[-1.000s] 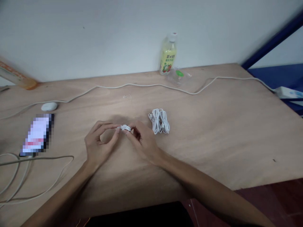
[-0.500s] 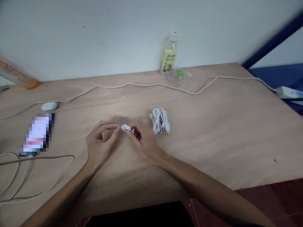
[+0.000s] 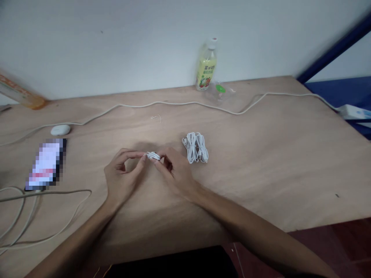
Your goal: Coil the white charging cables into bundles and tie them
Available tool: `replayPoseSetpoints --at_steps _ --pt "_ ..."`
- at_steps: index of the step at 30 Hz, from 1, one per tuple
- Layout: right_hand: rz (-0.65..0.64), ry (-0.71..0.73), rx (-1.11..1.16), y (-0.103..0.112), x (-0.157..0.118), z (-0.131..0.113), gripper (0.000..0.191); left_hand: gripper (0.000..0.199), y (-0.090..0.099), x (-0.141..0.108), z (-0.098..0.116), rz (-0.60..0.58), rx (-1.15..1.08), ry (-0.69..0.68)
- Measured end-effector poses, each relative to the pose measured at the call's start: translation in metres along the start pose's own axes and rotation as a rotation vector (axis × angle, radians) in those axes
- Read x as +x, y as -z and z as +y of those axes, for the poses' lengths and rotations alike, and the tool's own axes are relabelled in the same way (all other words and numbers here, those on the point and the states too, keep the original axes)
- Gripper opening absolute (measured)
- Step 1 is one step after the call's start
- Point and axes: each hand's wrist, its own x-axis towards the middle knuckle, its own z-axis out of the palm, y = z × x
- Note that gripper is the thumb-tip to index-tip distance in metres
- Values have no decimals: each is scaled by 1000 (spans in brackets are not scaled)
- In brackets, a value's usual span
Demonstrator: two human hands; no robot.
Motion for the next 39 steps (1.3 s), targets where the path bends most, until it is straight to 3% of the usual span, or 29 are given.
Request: replayPoseSetpoints --at_steps 10,15,21,27,32,39 --pt "-24 -168 210 -1 1 2 24 5 2 1 -5 -54 17 -67" --pt "9 -180 296 -1 8 0 31 6 2 1 -5 -96 31 -126" --pt "-106 -224 203 2 11 2 47 9 1 -1 0 -146 4 -153" --pt "-147 -250 146 2 11 2 63 7 -2 -5 1 -191 -65 -91" --pt "-238 -260 174 3 11 -1 55 6 -2 -6 -1 -178 -82 -46" --pt "-278 -239 163 6 11 -3 50 8 -3 -6 1 -142 -1 -155"
